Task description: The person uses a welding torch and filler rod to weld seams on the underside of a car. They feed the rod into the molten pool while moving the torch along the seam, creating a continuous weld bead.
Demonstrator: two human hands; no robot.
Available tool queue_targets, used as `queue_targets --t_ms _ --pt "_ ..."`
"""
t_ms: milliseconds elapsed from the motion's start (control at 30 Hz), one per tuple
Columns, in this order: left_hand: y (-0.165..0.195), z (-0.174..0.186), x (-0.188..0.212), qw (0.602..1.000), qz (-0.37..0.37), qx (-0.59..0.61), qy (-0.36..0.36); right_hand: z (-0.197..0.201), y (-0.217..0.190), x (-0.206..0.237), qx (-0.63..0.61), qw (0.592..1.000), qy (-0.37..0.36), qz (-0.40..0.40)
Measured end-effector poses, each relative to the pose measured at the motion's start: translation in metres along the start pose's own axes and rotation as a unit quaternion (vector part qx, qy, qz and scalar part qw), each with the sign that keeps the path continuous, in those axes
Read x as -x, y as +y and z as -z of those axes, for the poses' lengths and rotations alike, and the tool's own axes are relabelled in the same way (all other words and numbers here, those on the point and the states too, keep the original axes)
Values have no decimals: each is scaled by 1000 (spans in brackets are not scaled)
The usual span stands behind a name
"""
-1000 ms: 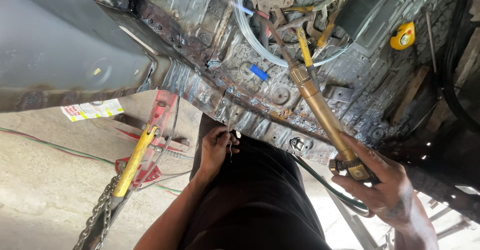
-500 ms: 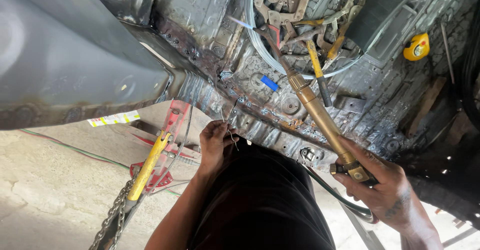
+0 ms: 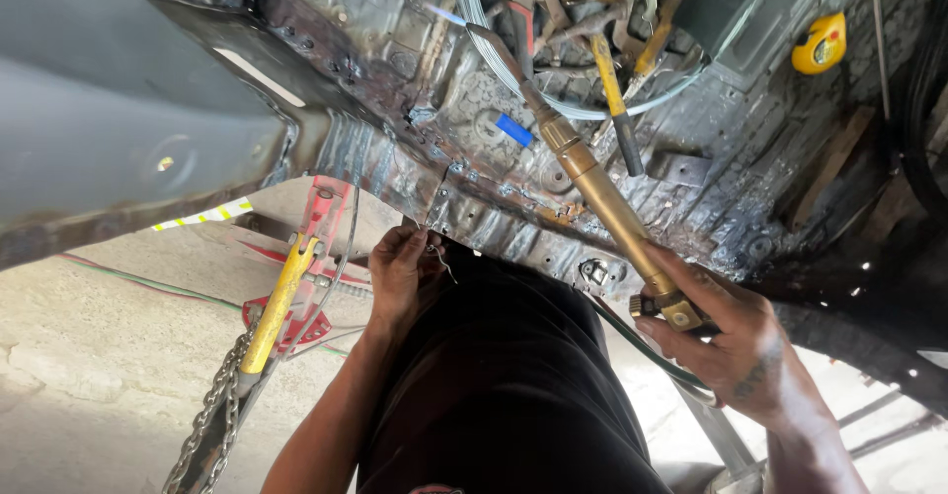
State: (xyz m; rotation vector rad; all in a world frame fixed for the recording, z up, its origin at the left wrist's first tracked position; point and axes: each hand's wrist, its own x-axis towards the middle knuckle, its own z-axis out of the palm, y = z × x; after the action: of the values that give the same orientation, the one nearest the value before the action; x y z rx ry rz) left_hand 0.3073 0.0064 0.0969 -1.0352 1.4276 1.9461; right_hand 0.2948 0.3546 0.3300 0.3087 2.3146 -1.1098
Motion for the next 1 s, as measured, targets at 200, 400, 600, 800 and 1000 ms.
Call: queue_targets --t_ms 200,400,600,800,1000 --pt "0 5 -4 991 3 -130 -2 -16 3 7 -15 1000 1 5" --pt "-9 5 10 976 -14 -214 -48 -27 14 17 -46 999 -1 1" --pt "-8 11 3 980 -66 -185 -33 -32 29 29 -70 995 -17 -67" --pt "11 25 8 974 -95 -198 51 -34 43 37 -102 992 -34 -66" --pt "2 14 10 943 -147 -299 22 -38 49 39 -106 987 -50 -114"
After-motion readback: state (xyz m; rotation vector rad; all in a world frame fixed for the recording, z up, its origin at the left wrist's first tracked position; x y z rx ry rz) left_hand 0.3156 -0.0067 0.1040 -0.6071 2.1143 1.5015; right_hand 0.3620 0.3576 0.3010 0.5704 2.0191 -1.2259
